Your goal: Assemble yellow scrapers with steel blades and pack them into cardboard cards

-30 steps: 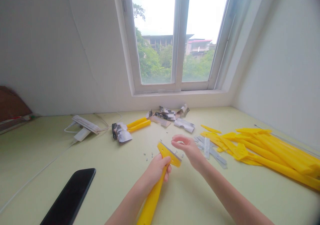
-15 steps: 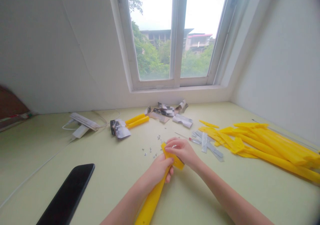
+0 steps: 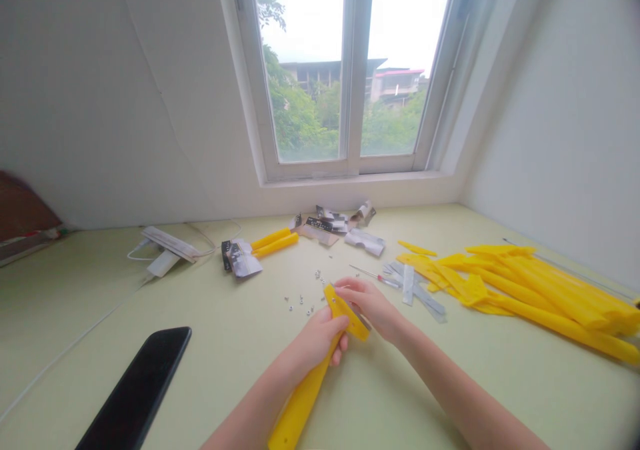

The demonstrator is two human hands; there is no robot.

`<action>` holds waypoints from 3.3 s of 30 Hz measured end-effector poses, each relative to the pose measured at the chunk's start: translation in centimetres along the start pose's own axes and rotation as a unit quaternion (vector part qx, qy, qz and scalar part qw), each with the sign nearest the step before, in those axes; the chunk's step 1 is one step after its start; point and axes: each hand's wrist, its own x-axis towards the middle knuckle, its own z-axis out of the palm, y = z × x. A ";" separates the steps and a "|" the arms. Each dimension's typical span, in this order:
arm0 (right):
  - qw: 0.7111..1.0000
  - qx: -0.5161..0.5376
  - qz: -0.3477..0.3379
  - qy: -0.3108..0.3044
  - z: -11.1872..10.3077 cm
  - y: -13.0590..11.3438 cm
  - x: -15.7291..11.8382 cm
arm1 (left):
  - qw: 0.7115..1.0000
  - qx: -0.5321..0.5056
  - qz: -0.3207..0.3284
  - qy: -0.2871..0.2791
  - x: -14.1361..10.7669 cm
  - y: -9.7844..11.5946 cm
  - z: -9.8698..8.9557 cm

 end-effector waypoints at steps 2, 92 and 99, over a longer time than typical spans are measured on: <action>1.000 -0.020 0.004 -0.015 -0.5 -0.2 -0.1 | 1.000 -0.005 0.003 0.000 0.0 0.0 -0.1; 0.994 -0.020 -0.088 0.057 0.6 1.0 0.5 | 0.990 -0.011 0.050 0.132 0.7 0.5 -1.8; 0.996 0.078 0.019 -0.032 0.0 0.1 0.0 | 0.992 -0.019 0.057 0.107 0.3 0.9 -1.7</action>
